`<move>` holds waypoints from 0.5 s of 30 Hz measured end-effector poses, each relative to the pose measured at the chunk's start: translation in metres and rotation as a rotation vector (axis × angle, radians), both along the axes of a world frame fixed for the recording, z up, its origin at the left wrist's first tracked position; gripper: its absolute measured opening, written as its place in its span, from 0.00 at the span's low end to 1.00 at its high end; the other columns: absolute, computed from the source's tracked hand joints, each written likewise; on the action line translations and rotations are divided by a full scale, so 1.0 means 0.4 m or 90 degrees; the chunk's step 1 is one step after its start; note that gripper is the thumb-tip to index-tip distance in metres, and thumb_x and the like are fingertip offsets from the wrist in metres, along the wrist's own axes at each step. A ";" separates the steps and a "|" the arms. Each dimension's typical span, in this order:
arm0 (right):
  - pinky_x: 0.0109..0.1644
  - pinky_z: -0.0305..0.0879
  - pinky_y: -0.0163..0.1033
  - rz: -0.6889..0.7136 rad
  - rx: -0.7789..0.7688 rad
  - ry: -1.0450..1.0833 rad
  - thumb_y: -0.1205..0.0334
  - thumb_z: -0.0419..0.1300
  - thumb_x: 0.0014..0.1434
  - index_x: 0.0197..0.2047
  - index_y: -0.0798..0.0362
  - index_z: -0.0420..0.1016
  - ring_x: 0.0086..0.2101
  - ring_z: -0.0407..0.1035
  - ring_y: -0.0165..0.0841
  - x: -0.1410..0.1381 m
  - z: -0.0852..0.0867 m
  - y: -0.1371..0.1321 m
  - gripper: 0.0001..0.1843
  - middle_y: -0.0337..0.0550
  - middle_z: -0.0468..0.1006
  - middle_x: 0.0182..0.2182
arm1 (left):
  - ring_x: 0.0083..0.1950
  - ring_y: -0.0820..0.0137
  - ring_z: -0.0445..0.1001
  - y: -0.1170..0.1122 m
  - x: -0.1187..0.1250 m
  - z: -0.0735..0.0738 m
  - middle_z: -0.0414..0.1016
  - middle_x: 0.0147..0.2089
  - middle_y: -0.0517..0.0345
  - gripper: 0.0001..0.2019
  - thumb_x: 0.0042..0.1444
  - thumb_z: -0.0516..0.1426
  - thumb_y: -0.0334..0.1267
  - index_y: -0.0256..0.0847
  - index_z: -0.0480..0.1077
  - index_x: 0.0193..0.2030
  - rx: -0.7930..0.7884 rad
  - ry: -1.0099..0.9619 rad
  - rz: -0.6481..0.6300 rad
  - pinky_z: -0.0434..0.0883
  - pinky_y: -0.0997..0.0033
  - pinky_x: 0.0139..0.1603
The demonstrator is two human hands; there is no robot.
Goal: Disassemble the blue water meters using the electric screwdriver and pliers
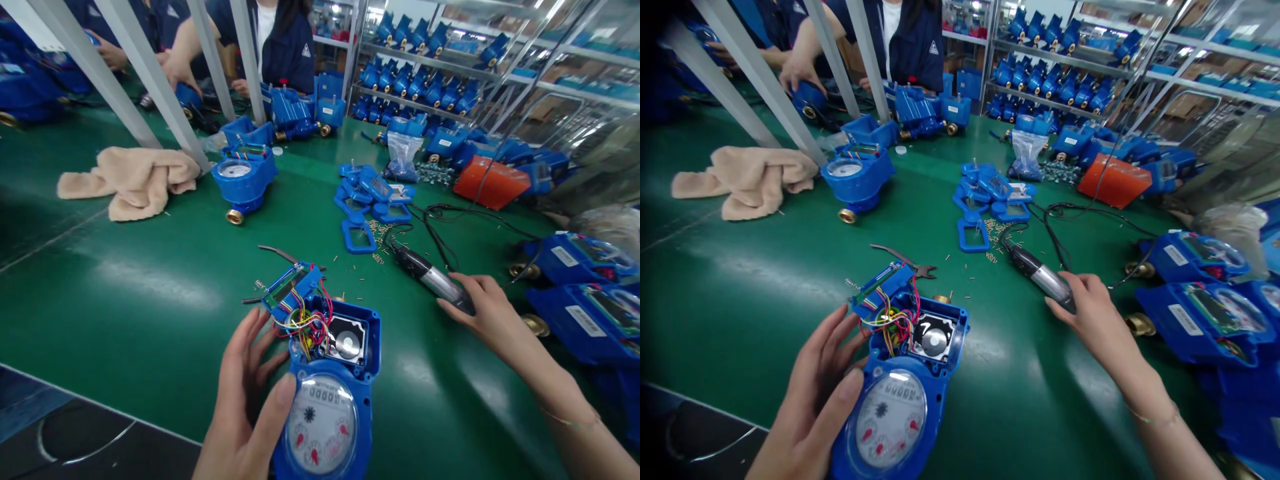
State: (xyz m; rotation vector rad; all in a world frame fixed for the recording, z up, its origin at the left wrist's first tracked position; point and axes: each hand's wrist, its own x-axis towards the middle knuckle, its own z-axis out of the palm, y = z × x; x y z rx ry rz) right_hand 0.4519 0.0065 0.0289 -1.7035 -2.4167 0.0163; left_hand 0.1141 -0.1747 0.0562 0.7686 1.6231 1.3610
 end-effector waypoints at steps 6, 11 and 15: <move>0.44 0.72 0.50 -0.025 -0.094 -0.003 0.41 0.55 0.62 0.60 0.52 0.68 0.39 0.75 0.48 0.055 -0.032 0.022 0.30 0.53 0.76 0.43 | 0.66 0.50 0.69 -0.002 0.004 0.010 0.63 0.70 0.49 0.32 0.61 0.57 0.48 0.50 0.55 0.71 0.020 -0.035 -0.037 0.76 0.54 0.59; 0.50 0.70 0.51 -0.022 -0.098 0.035 0.42 0.57 0.60 0.65 0.55 0.63 0.44 0.75 0.51 -0.013 -0.017 0.066 0.36 0.56 0.76 0.48 | 0.61 0.50 0.73 0.005 0.003 0.013 0.64 0.69 0.49 0.32 0.59 0.58 0.50 0.52 0.57 0.70 0.021 -0.033 -0.037 0.77 0.54 0.57; 0.48 0.70 0.51 -0.040 -0.156 0.080 0.46 0.61 0.56 0.58 0.52 0.72 0.42 0.75 0.52 -0.053 -0.002 0.100 0.29 0.53 0.79 0.45 | 0.63 0.48 0.71 -0.006 0.022 0.004 0.64 0.69 0.44 0.37 0.57 0.60 0.49 0.50 0.53 0.72 0.026 -0.058 -0.030 0.76 0.52 0.58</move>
